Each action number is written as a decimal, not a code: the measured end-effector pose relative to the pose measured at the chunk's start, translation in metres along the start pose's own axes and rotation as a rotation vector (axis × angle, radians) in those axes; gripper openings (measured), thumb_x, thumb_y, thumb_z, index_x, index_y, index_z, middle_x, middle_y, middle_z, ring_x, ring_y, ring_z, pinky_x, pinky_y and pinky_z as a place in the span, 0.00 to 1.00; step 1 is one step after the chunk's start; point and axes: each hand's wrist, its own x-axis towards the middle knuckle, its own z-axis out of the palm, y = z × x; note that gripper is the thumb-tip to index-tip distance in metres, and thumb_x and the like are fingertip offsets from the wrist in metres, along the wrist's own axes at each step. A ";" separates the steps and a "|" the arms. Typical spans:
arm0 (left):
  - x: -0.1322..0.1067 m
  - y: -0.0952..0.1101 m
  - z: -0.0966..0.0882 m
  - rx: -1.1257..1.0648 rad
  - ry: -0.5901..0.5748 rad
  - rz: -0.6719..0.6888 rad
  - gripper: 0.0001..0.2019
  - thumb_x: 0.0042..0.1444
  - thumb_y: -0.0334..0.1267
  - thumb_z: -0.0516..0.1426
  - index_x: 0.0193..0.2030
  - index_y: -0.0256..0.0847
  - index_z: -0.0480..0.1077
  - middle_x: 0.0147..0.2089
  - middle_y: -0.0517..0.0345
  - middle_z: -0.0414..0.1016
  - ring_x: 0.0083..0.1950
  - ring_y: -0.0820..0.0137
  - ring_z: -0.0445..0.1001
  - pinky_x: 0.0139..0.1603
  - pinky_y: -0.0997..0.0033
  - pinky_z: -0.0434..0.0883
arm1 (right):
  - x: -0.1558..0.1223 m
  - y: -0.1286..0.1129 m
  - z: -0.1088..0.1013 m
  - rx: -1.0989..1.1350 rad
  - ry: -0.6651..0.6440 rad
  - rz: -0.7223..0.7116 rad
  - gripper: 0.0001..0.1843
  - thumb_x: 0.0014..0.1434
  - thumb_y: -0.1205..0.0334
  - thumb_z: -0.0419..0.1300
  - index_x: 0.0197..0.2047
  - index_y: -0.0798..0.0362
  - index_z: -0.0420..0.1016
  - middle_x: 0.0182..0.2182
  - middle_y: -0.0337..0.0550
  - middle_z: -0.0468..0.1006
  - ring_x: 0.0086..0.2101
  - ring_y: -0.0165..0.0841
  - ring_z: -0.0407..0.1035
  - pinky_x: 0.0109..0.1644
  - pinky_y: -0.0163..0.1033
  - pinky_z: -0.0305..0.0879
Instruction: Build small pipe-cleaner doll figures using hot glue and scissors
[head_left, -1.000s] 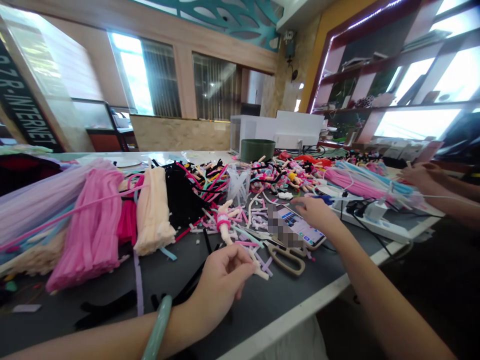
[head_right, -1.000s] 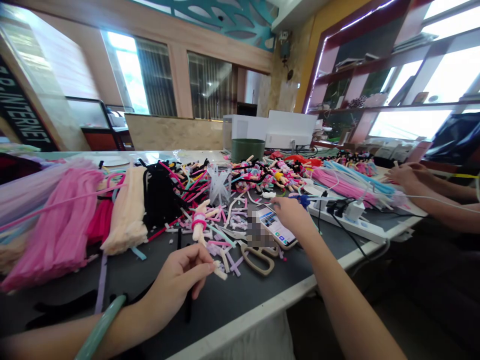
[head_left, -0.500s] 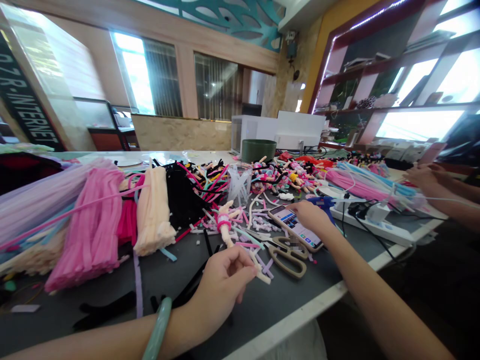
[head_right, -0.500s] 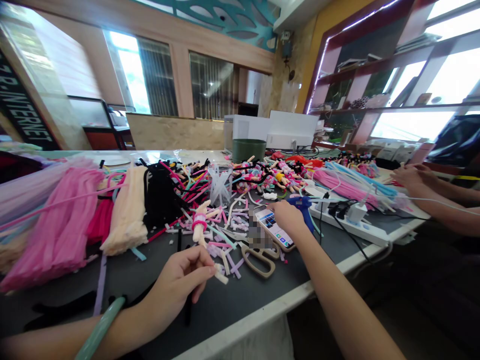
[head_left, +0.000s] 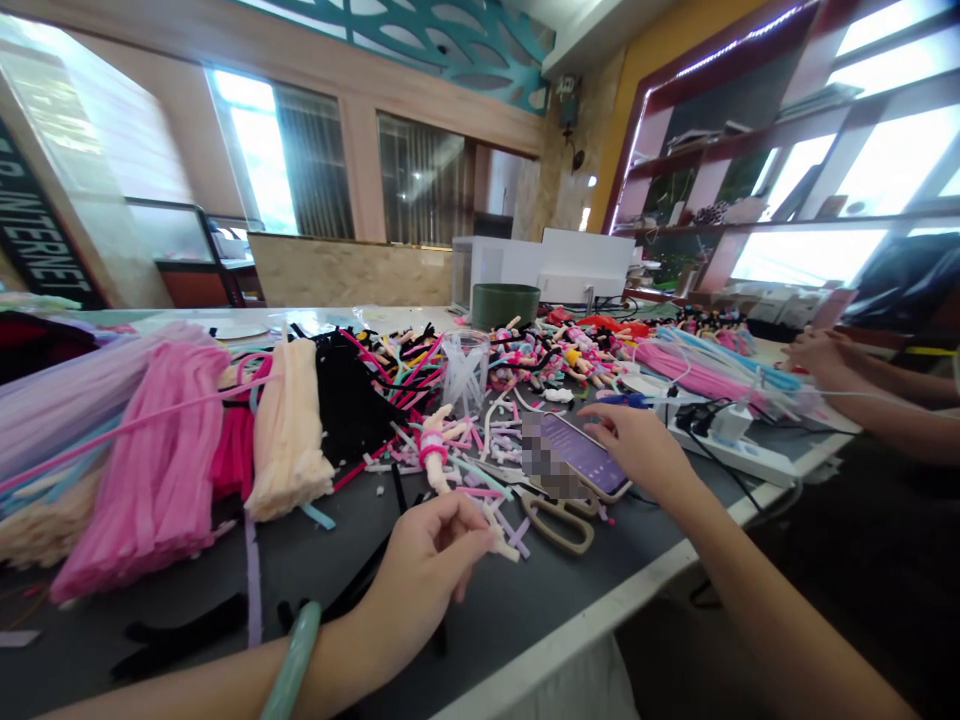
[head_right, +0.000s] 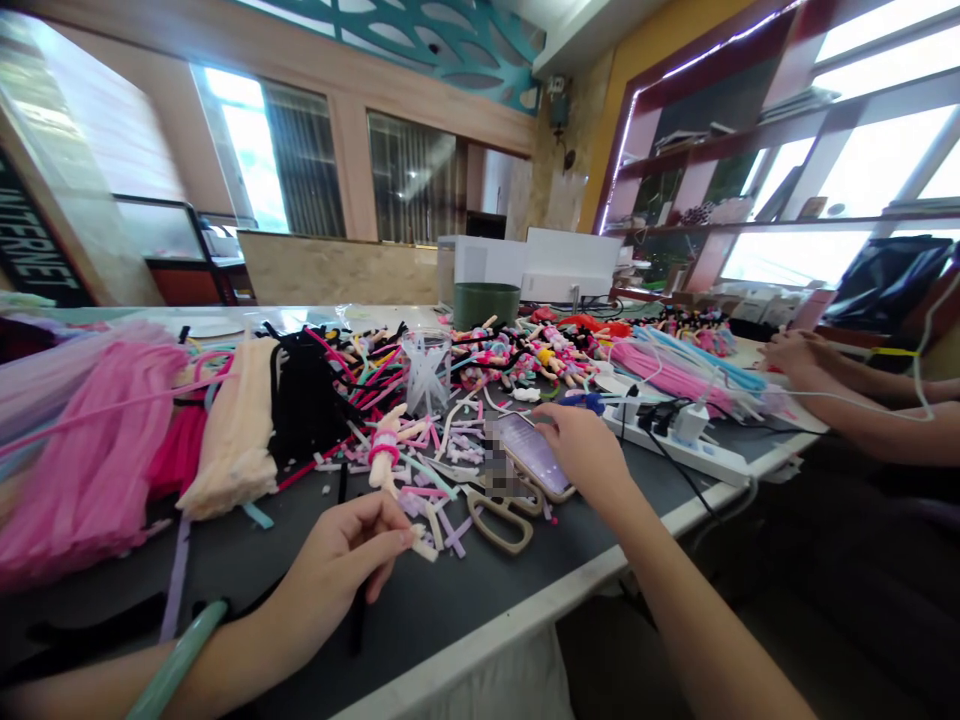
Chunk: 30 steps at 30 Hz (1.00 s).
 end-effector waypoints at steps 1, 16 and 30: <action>0.001 0.000 0.000 0.005 -0.001 0.005 0.08 0.50 0.38 0.56 0.26 0.37 0.64 0.13 0.71 0.57 0.15 0.82 0.55 0.18 0.81 0.52 | -0.006 -0.004 -0.003 0.031 -0.010 -0.030 0.13 0.59 0.59 0.53 0.45 0.47 0.76 0.31 0.40 0.78 0.30 0.33 0.70 0.34 0.35 0.60; 0.002 0.001 -0.002 0.022 0.060 0.055 0.10 0.52 0.42 0.57 0.30 0.37 0.66 0.15 0.71 0.59 0.15 0.80 0.56 0.18 0.80 0.54 | -0.068 -0.077 0.005 0.517 -0.085 -0.606 0.26 0.50 0.51 0.66 0.51 0.46 0.68 0.35 0.39 0.70 0.26 0.26 0.63 0.30 0.33 0.60; 0.000 -0.004 -0.004 0.032 0.021 0.101 0.09 0.54 0.41 0.55 0.30 0.37 0.64 0.16 0.71 0.57 0.16 0.81 0.56 0.19 0.80 0.55 | -0.061 -0.069 0.013 0.434 0.010 -0.688 0.15 0.56 0.57 0.62 0.46 0.49 0.70 0.36 0.40 0.71 0.24 0.25 0.63 0.31 0.32 0.62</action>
